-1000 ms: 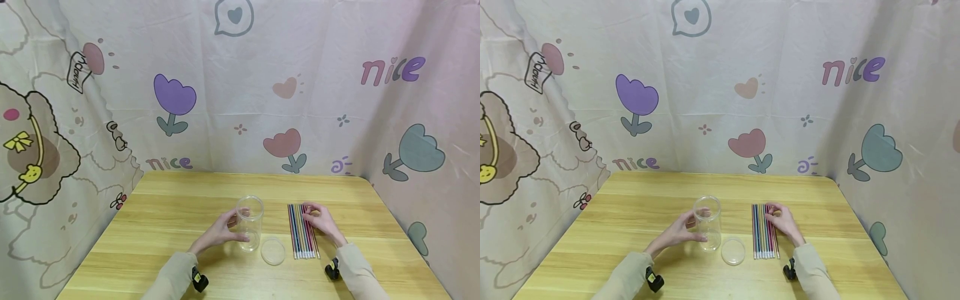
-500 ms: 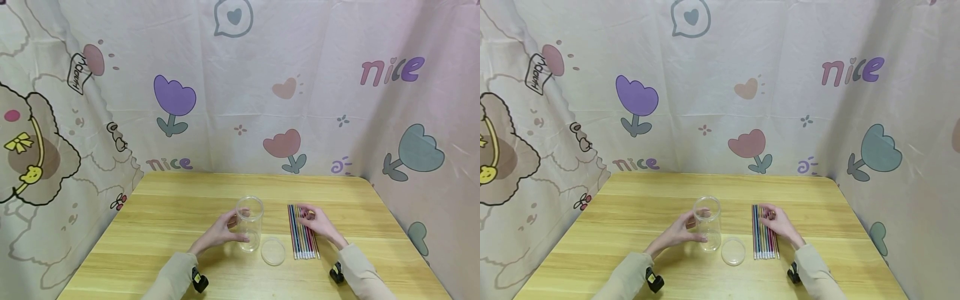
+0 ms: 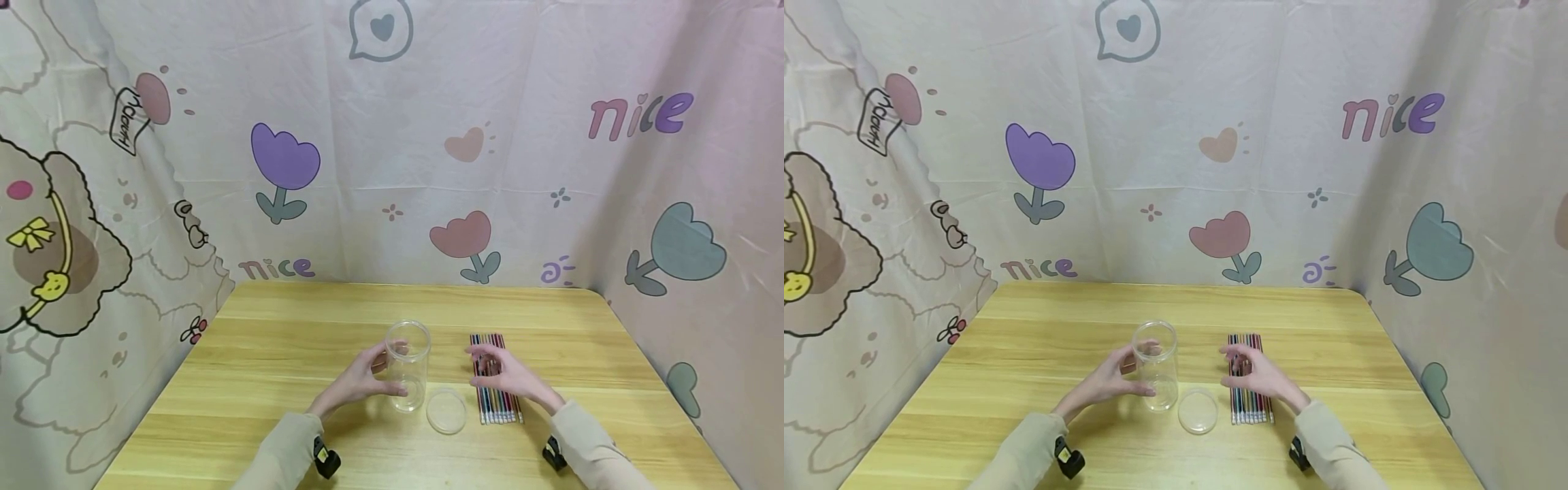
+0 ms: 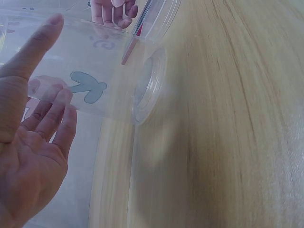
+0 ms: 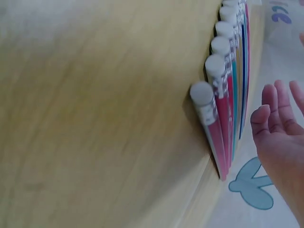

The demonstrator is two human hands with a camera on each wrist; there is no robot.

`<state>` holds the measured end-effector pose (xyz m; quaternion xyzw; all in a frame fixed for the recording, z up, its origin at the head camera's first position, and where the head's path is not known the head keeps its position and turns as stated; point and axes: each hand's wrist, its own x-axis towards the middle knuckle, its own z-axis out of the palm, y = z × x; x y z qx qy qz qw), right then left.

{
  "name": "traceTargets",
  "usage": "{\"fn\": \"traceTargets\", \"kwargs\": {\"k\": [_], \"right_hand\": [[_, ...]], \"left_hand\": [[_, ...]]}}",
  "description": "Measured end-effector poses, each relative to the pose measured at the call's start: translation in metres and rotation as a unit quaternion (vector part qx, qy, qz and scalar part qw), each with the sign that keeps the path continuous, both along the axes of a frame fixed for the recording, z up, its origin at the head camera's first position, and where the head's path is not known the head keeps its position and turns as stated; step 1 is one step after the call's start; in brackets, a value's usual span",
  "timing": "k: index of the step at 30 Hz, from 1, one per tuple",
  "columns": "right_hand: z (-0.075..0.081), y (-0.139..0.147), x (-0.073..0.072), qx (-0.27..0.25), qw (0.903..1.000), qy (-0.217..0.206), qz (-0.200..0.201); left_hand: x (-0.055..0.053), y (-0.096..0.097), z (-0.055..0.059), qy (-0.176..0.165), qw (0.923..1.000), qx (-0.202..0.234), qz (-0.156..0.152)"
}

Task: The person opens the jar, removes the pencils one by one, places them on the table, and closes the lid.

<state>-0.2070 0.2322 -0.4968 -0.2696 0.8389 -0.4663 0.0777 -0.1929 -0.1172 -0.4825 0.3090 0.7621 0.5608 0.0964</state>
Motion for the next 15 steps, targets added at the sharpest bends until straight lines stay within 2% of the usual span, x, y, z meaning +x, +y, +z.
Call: {"fn": "traceTargets", "kwargs": {"k": [8, 15], "right_hand": [[0.001, -0.011, 0.005, 0.009, 0.9982, -0.003, 0.058], [0.001, -0.017, 0.01, 0.038, 0.9936, -0.003, 0.106]], "left_hand": [[0.001, 0.0, 0.001, -0.005, 1.0, -0.001, 0.0], [0.001, 0.0, 0.001, -0.003, 1.0, 0.0, -0.001]]}}
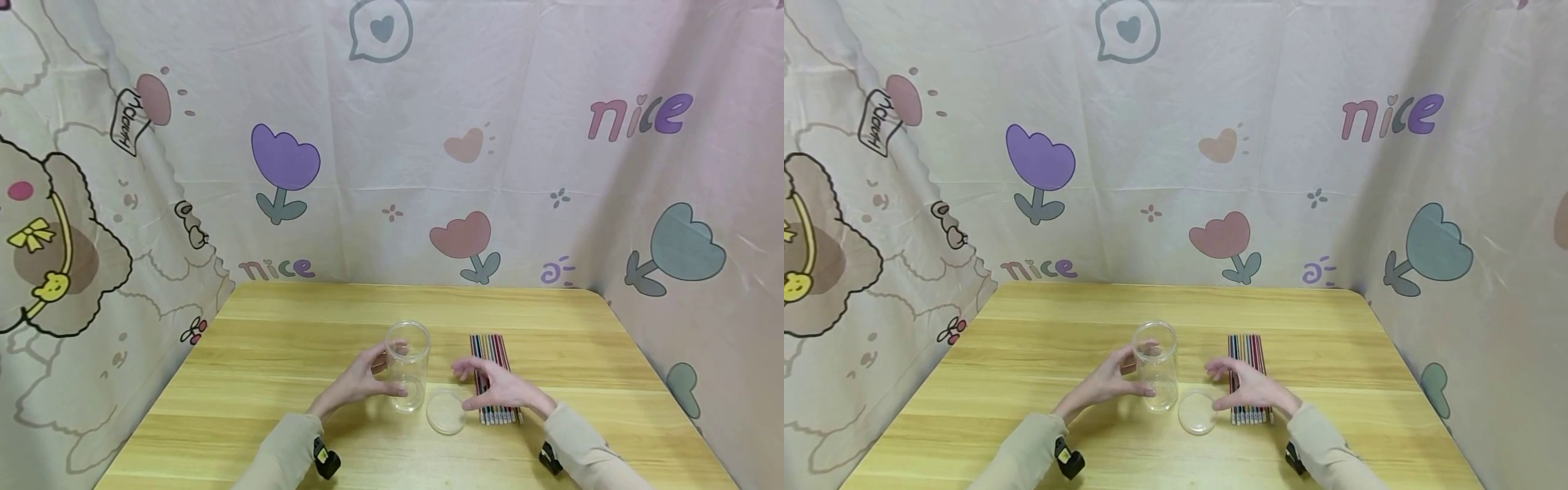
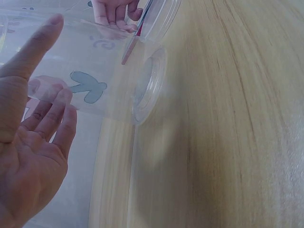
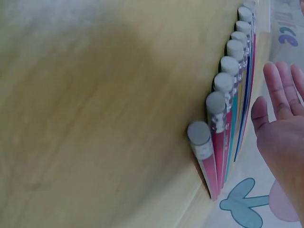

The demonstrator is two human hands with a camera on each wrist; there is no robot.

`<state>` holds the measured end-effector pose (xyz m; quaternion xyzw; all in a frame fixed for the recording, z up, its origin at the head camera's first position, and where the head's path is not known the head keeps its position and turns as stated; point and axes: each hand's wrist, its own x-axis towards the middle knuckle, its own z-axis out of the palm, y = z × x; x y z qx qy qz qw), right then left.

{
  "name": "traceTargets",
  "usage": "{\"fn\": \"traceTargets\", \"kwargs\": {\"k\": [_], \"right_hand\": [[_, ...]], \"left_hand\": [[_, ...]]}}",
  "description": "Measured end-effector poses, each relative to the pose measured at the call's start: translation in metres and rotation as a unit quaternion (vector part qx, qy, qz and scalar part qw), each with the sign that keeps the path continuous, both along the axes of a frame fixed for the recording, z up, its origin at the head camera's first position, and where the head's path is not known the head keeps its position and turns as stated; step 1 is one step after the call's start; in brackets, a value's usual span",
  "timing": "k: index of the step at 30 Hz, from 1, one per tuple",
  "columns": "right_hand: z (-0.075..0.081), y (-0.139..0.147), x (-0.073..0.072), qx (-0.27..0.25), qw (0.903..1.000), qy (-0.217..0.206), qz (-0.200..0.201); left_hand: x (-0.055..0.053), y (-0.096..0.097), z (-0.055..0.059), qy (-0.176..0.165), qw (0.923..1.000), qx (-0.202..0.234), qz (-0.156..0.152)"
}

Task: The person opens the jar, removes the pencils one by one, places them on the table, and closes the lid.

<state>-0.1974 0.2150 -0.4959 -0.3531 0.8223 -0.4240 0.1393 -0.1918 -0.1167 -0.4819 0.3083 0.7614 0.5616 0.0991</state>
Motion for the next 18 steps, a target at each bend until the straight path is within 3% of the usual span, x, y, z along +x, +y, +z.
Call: {"fn": "traceTargets", "kwargs": {"k": [5, 18], "right_hand": [[-0.001, -0.004, 0.002, 0.009, 0.9994, 0.002, 0.034], [-0.002, -0.014, 0.006, 0.044, 0.9971, -0.01, 0.061]], "left_hand": [[0.0, 0.0, 0.0, -0.003, 1.0, 0.0, 0.001], [-0.001, 0.0, -0.002, 0.001, 1.0, -0.002, 0.002]]}}
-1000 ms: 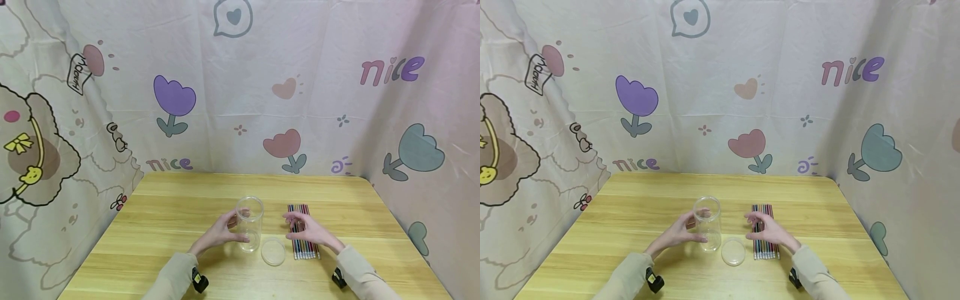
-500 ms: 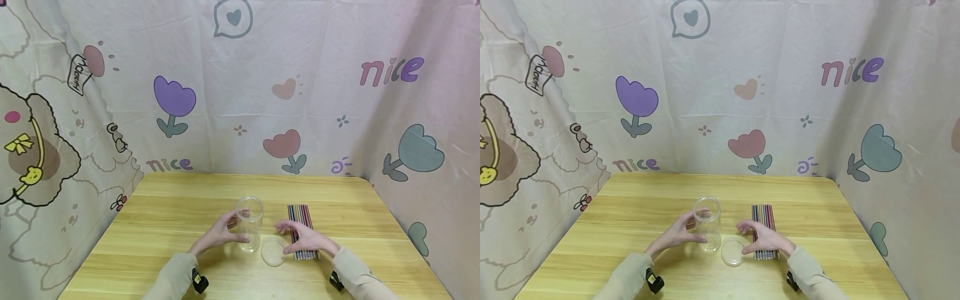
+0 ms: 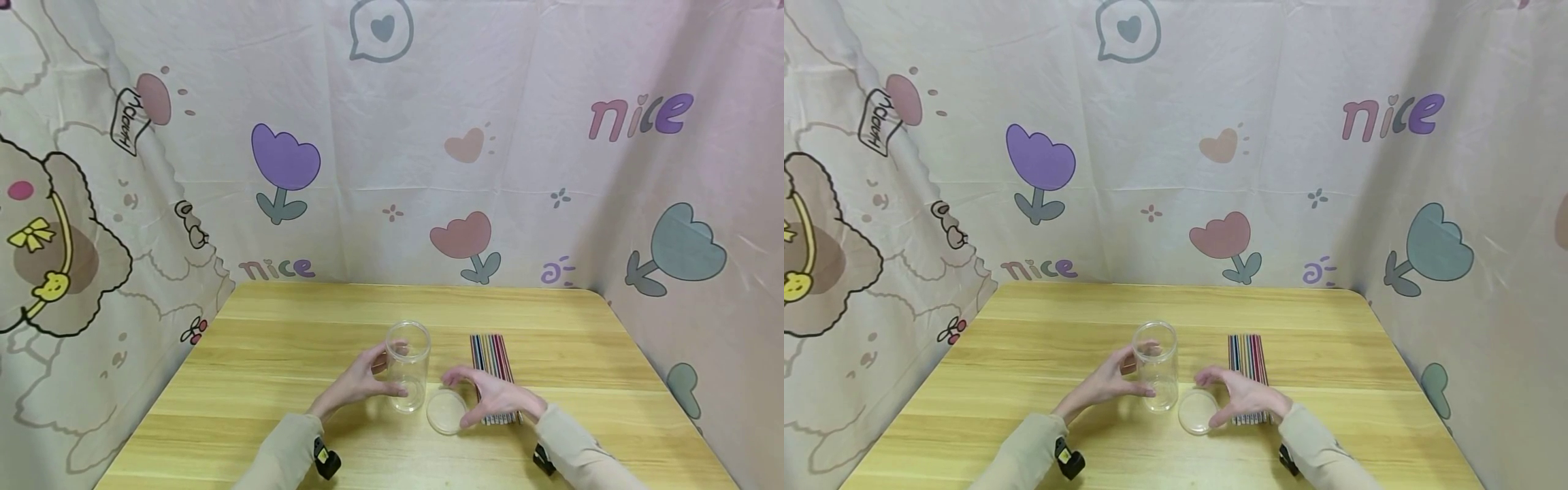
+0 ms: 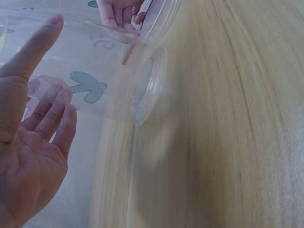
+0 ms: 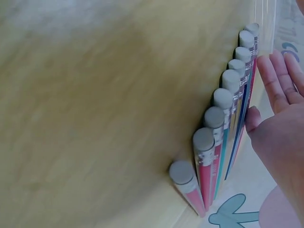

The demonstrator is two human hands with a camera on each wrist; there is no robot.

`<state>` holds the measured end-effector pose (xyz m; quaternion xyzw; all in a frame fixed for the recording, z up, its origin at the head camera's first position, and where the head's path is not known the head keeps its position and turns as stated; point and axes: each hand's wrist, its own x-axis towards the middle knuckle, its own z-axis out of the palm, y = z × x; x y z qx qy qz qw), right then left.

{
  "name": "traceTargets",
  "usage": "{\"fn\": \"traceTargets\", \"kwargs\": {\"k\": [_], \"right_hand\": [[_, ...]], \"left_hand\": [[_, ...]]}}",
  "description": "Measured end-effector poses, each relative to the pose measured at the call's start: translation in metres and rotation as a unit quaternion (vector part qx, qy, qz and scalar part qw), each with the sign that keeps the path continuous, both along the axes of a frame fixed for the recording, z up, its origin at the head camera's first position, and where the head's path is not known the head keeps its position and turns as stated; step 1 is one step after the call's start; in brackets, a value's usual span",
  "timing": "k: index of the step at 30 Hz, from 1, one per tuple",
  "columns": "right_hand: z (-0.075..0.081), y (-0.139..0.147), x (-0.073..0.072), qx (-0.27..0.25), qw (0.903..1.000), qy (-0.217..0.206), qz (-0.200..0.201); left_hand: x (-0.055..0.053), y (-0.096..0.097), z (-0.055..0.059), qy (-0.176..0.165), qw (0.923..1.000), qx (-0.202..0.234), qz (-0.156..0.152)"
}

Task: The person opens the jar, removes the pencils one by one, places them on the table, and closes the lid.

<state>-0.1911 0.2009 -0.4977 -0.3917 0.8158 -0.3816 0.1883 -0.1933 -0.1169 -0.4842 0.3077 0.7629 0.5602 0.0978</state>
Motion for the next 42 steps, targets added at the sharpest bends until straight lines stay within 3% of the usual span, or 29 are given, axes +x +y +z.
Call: {"fn": "traceTargets", "kwargs": {"k": [6, 13, 26, 42], "right_hand": [[0.001, -0.004, 0.002, 0.007, 0.9999, 0.003, 0.015], [-0.001, -0.008, 0.005, 0.032, 0.9995, 0.006, 0.005], [-0.002, -0.013, 0.004, 0.059, 0.996, 0.066, 0.011], [-0.003, -0.013, 0.004, 0.038, 0.9989, 0.029, 0.0]], "left_hand": [[0.0, 0.0, -0.001, 0.001, 1.0, 0.002, -0.001], [0.001, 0.0, 0.001, -0.005, 1.0, 0.001, 0.0], [0.001, 0.0, 0.001, 0.001, 1.0, -0.007, 0.004], [0.001, -0.001, 0.002, -0.004, 0.9999, -0.009, 0.004]]}}
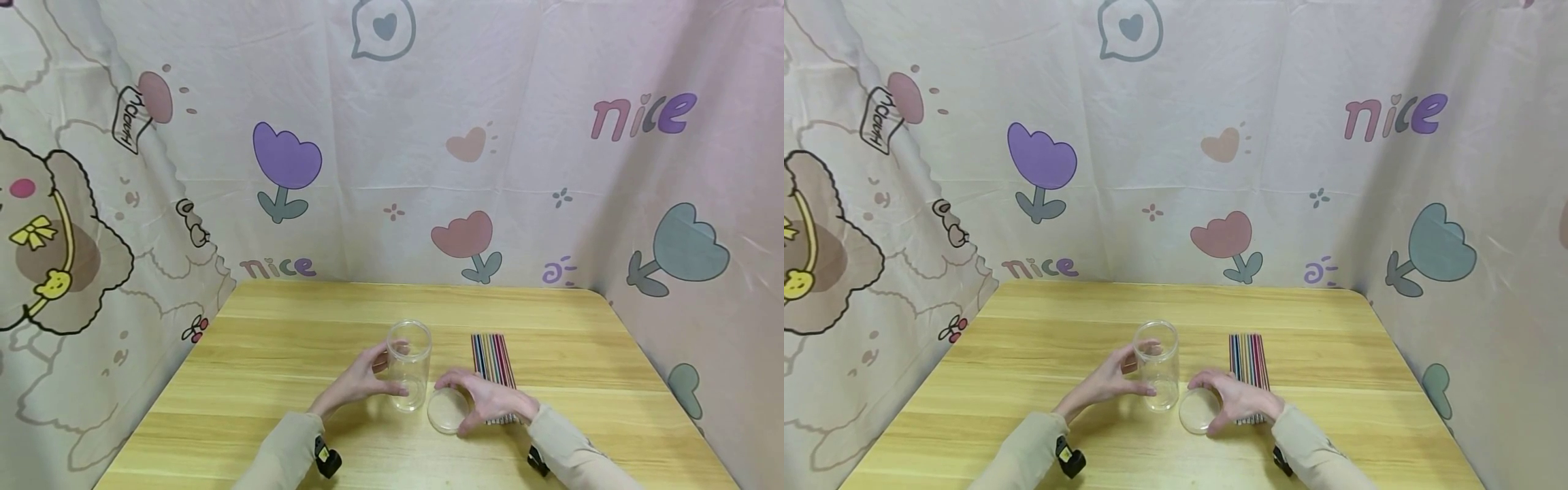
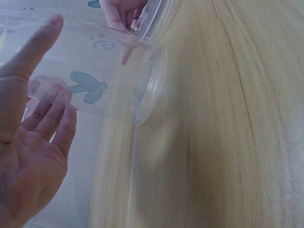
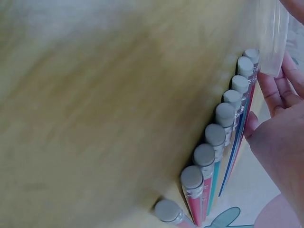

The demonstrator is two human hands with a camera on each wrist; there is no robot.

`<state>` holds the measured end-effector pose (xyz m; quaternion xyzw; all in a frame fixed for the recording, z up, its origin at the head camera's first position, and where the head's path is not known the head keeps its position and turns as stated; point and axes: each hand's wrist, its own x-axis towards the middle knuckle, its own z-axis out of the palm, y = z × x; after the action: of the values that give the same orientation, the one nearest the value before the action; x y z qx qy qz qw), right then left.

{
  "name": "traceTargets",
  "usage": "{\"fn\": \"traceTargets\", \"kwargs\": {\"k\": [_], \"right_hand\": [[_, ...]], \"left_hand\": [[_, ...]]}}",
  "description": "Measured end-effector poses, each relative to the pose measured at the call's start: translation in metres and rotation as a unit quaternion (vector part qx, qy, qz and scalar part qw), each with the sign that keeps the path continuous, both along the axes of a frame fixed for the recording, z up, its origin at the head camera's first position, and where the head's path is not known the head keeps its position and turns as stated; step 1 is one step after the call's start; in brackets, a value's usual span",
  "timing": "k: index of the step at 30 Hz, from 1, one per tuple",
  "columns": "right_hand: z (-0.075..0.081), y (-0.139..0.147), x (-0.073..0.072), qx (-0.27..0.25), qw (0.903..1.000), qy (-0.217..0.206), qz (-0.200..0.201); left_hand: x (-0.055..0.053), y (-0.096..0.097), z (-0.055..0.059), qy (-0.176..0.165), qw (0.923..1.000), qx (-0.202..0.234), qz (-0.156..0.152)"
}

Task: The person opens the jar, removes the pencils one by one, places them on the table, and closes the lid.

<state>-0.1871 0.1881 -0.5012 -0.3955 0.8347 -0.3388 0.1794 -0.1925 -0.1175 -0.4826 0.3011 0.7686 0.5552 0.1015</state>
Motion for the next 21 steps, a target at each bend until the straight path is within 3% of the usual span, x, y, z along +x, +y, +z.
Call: {"fn": "traceTargets", "kwargs": {"k": [12, 21], "right_hand": [[0.006, 0.002, 0.001, -0.016, 0.9994, -0.013, -0.029], [0.019, 0.009, -0.002, -0.041, 0.9983, 0.021, -0.037]], "left_hand": [[0.0, 0.0, -0.001, -0.001, 1.0, 0.002, 0.001], [0.0, 0.001, -0.001, -0.003, 1.0, 0.004, 0.001]]}}
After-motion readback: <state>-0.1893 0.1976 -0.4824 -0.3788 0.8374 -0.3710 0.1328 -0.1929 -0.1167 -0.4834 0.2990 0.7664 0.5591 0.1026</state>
